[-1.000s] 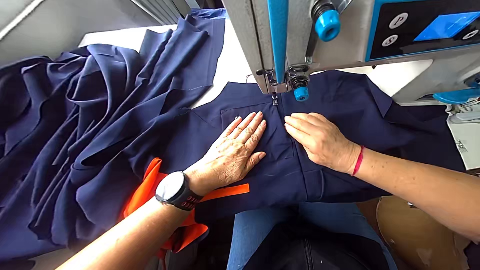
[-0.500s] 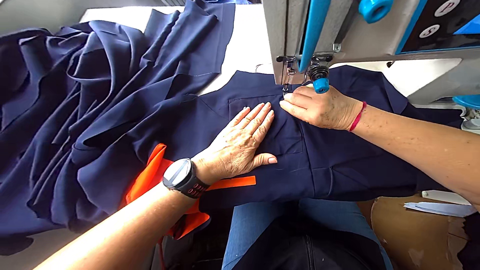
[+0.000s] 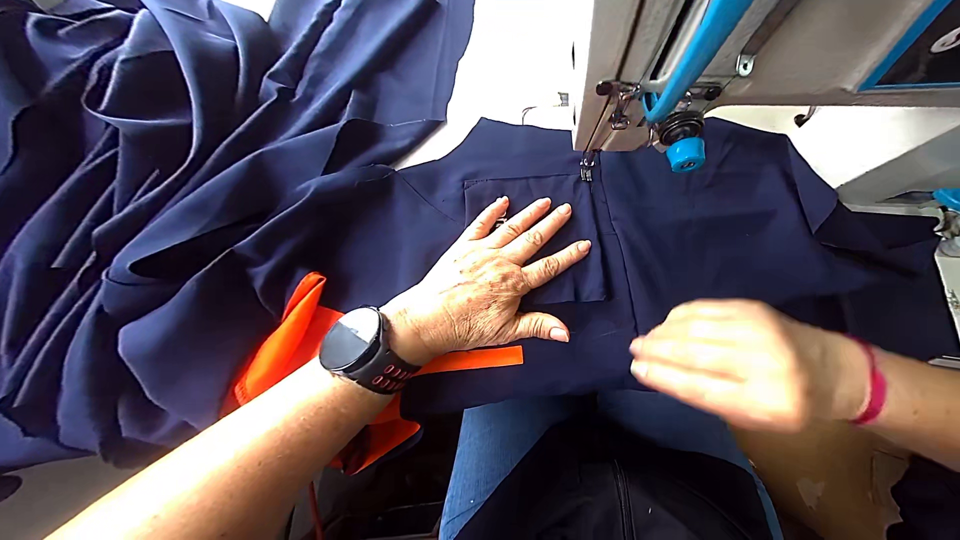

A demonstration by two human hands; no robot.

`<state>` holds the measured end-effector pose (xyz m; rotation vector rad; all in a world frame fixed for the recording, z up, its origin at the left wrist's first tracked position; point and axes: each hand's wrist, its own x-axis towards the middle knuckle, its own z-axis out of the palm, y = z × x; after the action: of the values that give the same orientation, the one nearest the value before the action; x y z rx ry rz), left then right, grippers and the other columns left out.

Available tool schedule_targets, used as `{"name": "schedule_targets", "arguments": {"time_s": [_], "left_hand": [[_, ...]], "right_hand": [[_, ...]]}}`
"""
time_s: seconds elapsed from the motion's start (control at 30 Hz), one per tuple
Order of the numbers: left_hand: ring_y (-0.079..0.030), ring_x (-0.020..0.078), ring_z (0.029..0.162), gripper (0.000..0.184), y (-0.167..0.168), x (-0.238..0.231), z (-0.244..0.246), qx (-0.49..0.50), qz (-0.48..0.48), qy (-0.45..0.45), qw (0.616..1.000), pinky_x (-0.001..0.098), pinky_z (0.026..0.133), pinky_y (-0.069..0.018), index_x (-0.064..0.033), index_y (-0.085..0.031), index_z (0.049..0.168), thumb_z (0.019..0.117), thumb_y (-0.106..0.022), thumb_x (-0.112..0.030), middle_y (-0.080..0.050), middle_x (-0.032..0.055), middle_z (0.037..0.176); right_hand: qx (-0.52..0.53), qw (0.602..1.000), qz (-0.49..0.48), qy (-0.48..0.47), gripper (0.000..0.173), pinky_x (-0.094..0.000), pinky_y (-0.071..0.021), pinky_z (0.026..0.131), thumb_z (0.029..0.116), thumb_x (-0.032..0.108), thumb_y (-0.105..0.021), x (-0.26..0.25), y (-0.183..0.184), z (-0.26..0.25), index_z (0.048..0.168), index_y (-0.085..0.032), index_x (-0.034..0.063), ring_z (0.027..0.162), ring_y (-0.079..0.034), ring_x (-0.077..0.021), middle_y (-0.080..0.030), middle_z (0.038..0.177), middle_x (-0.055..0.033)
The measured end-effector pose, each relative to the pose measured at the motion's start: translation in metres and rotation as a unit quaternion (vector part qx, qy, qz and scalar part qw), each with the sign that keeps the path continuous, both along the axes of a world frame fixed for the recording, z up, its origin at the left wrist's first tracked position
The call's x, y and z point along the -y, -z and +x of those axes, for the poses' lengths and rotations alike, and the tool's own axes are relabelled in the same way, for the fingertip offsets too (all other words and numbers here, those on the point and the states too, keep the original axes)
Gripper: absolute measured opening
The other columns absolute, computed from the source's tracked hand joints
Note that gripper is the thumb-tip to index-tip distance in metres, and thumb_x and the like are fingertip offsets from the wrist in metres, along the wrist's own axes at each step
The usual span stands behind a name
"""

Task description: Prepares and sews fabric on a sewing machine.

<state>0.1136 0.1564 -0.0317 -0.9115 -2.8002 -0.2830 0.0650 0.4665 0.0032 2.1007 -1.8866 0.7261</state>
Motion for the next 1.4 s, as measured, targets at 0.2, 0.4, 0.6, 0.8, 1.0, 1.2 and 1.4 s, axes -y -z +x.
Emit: {"name": "schedule_targets", "arguments": {"time_s": [0.2,0.4,0.6,0.8,1.0,1.2,1.4], "left_hand": [[-0.032,0.0328,0.153,0.088,-0.002,-0.001,0.0,-0.005,-0.01,0.0,1.0,0.061,0.122,-0.0198,-0.0262,-0.051,0.152,0.0922,-0.02,-0.083,-0.037,0.0142,0.163],[-0.036,0.0309,0.151,0.103,-0.001,0.0,0.0,-0.018,-0.002,-0.001,1.0,0.0594,0.121,-0.0229,-0.0076,-0.044,0.155,0.091,-0.019,-0.084,-0.042,0.0137,0.161],[-0.034,0.0323,0.152,0.115,-0.002,0.002,0.0,-0.022,0.026,0.014,0.999,0.0591,0.123,-0.0195,0.0062,-0.037,0.154,0.0894,-0.015,-0.087,-0.039,0.0214,0.16],[-0.034,0.0282,0.152,0.111,-0.003,0.005,0.001,-0.005,0.016,0.05,0.999,0.0592,0.123,-0.0193,-0.0044,-0.044,0.154,0.0877,-0.016,-0.088,-0.041,0.0142,0.161],[-0.032,0.0313,0.153,0.1,-0.005,0.004,0.001,0.02,-0.015,0.052,0.998,0.0639,0.121,-0.0185,-0.0261,-0.049,0.154,0.0826,-0.024,-0.092,-0.035,0.0141,0.164],[-0.032,0.0364,0.152,0.096,-0.005,0.005,0.0,0.016,-0.016,0.055,0.998,0.0655,0.12,-0.0194,-0.0304,-0.05,0.152,0.0835,-0.023,-0.092,-0.036,0.0182,0.163],[-0.029,0.0394,0.153,0.096,-0.004,0.006,0.0,0.011,-0.011,0.062,0.998,0.0656,0.12,-0.019,-0.0346,-0.048,0.153,0.0816,-0.023,-0.093,-0.031,0.0233,0.164]], "right_hand": [[-0.142,0.989,-0.011,0.036,0.022,-0.0375,-0.0576,0.088,0.0999,-0.001,-0.053,0.031,-0.019,-0.063,0.105,-0.075,-0.0034,0.097,-0.073,-0.0293,-0.075,0.099,-0.0176],[-0.139,0.989,-0.023,-0.046,0.023,-0.036,-0.0583,0.075,0.0986,-0.002,-0.051,0.057,0.008,-0.062,0.103,-0.074,-0.0056,0.084,-0.072,-0.0285,-0.075,0.09,-0.0172],[-0.094,0.988,-0.116,0.05,0.022,-0.0348,-0.0587,0.072,0.0976,-0.001,-0.051,0.061,0.023,-0.045,0.087,-0.07,-0.0014,0.084,-0.075,-0.0288,-0.076,0.087,-0.0183],[-0.037,0.992,-0.061,0.103,0.026,-0.038,-0.0539,0.096,0.0982,0.01,-0.054,0.036,0.035,-0.032,0.099,-0.078,-0.0006,0.109,-0.072,-0.0293,-0.077,0.111,-0.0164],[-0.023,0.994,-0.044,0.099,0.027,-0.0426,-0.0531,0.101,0.0976,0.005,-0.051,0.042,0.011,-0.065,0.105,-0.077,-0.0003,0.111,-0.071,-0.0304,-0.077,0.11,-0.0162],[-0.023,0.998,0.01,0.066,0.036,-0.0399,-0.0494,0.108,0.0941,-0.006,-0.046,0.063,0.022,-0.087,0.115,-0.075,-0.0022,0.122,-0.067,-0.0332,-0.072,0.124,-0.0185],[-0.004,0.998,0.032,0.053,0.036,-0.0368,-0.0462,0.112,0.096,-0.006,-0.046,0.038,0.02,-0.056,0.115,-0.076,-0.0013,0.125,-0.065,-0.0308,-0.073,0.124,-0.0164]]}}
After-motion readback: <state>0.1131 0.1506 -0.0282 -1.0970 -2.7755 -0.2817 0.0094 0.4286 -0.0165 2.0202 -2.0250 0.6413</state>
